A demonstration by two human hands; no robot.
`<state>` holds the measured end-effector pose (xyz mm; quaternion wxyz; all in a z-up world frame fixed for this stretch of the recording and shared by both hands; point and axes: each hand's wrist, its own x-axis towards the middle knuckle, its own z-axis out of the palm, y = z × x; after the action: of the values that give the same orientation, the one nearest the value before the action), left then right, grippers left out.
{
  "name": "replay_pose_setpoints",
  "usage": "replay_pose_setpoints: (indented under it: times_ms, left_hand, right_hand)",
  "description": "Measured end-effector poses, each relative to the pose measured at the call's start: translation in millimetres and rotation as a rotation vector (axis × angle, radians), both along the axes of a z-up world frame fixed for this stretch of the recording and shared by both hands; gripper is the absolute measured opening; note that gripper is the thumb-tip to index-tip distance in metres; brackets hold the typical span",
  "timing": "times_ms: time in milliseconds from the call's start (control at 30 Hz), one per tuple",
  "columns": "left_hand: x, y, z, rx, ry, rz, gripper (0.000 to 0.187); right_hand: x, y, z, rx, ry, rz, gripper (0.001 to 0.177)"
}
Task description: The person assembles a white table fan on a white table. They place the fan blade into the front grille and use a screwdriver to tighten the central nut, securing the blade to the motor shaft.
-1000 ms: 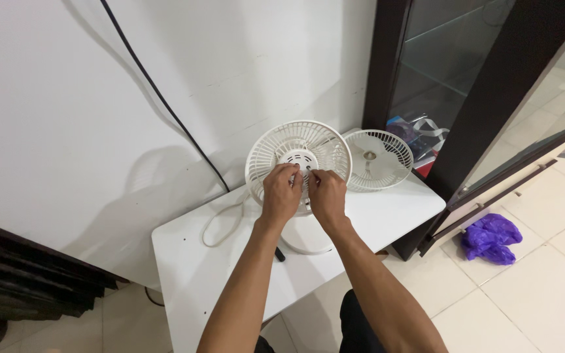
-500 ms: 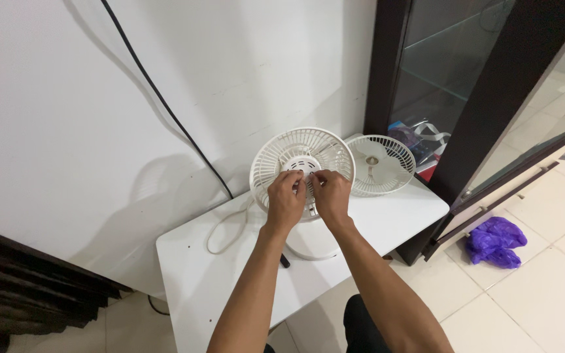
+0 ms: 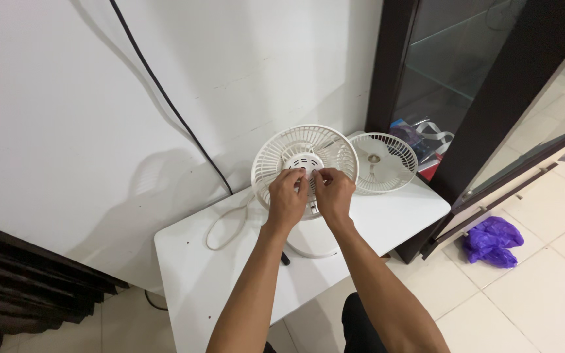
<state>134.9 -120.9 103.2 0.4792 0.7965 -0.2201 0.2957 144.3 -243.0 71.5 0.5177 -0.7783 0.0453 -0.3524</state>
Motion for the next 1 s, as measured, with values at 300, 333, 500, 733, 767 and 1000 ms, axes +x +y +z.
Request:
replay_pose_setpoints:
  times_ms: [300,333,500,733,767,1000]
  left_hand:
    - [0,0,4,0.002,-0.002,0.003,0.015]
    - [-1,0,3,0.005,-0.008,0.001,0.014]
    - [0,1,1,-0.009,-0.014,-0.009,0.014]
    - [2,2,2,0.042,-0.118,0.038,0.011]
    - [2,3,1,0.053,-0.123,0.039,0.011]
    - [1,3,-2,0.043,-0.013,0.025,0.014]
  right_hand:
    - [6,0,2,0.058,0.084,-0.043,0.021]
    - [8,-1,2,0.078,0.132,-0.047,0.022]
    - [10,-4,5,0.112,0.227,-0.052,0.025]
    - [-42,15,-17,-0.015,-0.055,0.014,0.013]
    - [-54,22,-25,0.0,-0.079,0.05,0.011]
    - [-99,52,-92,-0.165,0.121,0.286,0.012]
